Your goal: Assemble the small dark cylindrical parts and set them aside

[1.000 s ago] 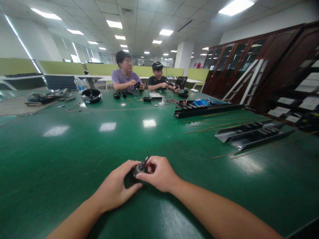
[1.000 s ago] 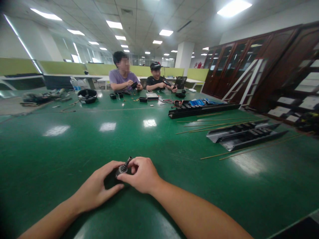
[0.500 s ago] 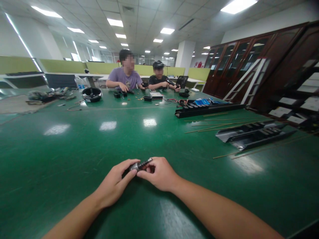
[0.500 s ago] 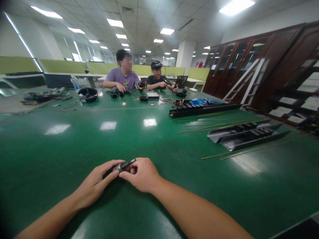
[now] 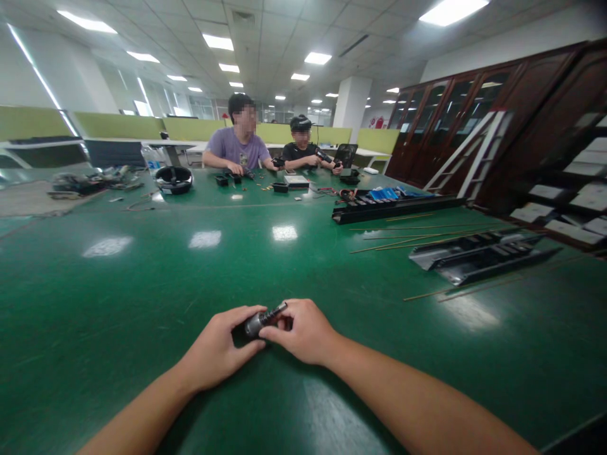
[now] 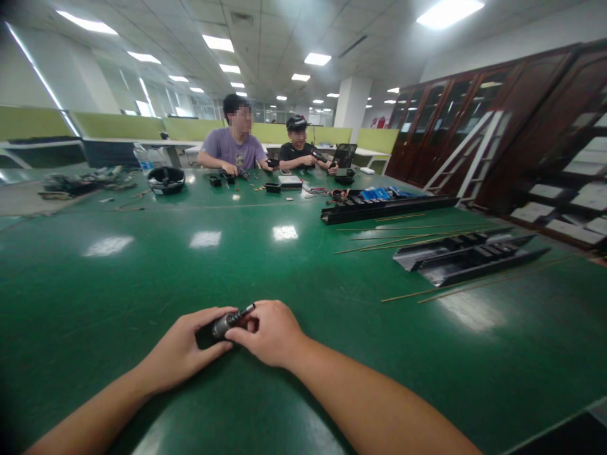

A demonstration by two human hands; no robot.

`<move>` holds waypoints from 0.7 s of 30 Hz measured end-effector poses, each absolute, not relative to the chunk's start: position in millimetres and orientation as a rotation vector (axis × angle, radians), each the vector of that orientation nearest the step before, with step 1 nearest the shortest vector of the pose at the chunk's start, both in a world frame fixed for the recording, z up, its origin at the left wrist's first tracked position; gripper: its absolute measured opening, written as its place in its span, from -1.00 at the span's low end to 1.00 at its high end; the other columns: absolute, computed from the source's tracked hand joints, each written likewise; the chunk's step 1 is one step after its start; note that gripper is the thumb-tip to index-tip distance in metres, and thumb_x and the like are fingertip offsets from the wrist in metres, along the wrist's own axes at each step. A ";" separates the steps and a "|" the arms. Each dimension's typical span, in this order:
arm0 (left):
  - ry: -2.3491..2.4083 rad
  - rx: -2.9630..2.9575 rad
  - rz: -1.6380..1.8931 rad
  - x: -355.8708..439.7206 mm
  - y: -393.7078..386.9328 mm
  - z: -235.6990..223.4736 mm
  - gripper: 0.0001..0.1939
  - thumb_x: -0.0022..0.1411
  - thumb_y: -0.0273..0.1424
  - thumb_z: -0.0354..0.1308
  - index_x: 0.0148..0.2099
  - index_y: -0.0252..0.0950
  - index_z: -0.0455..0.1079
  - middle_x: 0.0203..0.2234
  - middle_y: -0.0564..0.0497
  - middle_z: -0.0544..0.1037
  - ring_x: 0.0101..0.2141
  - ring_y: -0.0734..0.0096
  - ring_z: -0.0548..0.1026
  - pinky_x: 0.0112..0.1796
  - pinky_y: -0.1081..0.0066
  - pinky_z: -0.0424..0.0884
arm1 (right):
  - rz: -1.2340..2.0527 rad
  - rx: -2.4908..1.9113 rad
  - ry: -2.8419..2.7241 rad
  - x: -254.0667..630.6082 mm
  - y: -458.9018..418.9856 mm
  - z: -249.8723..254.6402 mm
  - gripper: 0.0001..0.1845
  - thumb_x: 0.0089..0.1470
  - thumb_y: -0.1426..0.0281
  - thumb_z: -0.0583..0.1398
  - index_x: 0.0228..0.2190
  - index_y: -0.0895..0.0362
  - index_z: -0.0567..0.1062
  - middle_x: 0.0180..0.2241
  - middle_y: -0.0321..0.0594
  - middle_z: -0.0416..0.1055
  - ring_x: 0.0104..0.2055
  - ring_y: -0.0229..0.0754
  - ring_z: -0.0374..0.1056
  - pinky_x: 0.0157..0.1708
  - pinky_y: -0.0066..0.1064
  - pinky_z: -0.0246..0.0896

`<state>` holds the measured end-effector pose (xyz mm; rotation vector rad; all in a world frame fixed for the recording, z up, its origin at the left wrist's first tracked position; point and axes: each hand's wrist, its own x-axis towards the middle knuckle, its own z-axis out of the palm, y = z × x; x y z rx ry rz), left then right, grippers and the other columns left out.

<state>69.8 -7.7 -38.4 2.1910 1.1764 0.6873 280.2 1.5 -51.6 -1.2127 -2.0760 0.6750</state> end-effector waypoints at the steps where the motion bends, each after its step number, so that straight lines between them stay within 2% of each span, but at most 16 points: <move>1: 1.189 2.175 0.689 71.1 -7.2 -38.2 -0.60 0.17 -0.30 0.26 0.07 -0.19 0.44 -0.06 -0.03 0.57 -0.05 0.22 0.51 0.02 0.30 0.38 | 0.660 -1.218 -2.085 280.0 1.1 -51.3 -0.63 0.01 0.17 0.32 -0.62 0.16 0.44 -0.58 -0.35 0.33 -0.53 -0.33 0.21 -0.51 -0.47 -0.04; 6: 1.195 2.074 0.771 70.7 -1.8 -40.7 -0.72 0.20 -0.27 0.25 -0.03 -0.16 0.49 -0.14 0.01 0.59 -0.11 0.25 0.53 -0.03 0.32 0.42 | 0.661 -1.161 -2.092 281.1 0.2 -49.2 -0.67 0.01 0.11 0.33 -0.50 0.14 0.54 -0.53 -0.32 0.40 -0.49 -0.31 0.26 -0.47 -0.47 0.03; 10: 1.114 1.866 0.849 66.6 1.8 -44.5 -0.70 0.19 -0.30 0.27 -0.02 -0.22 0.45 -0.03 -0.08 0.55 0.00 0.19 0.50 0.06 0.22 0.40 | 0.707 -1.077 -2.113 283.0 0.9 -49.3 -0.63 -0.02 0.06 0.34 -0.35 0.11 0.61 -0.50 -0.32 0.43 -0.48 -0.30 0.29 -0.45 -0.47 0.08; 13: 1.049 1.788 0.857 66.3 1.8 -45.3 -0.69 0.19 -0.30 0.28 -0.03 -0.25 0.42 0.08 -0.15 0.48 0.08 0.14 0.45 0.12 0.15 0.37 | 0.708 -1.062 -2.117 283.4 0.9 -49.5 -0.64 -0.02 0.07 0.35 -0.34 0.11 0.62 -0.51 -0.32 0.43 -0.49 -0.30 0.29 -0.45 -0.47 0.10; 21: 1.003 1.726 0.846 68.1 0.3 -42.4 -0.70 0.20 -0.32 0.28 -0.06 -0.28 0.35 0.08 -0.19 0.47 0.05 0.19 0.47 0.13 0.09 0.35 | 0.692 -1.064 -2.138 282.4 -0.5 -47.8 -0.70 -0.02 0.13 0.36 -0.36 0.11 0.62 -0.51 -0.31 0.44 -0.49 -0.30 0.30 -0.44 -0.46 0.12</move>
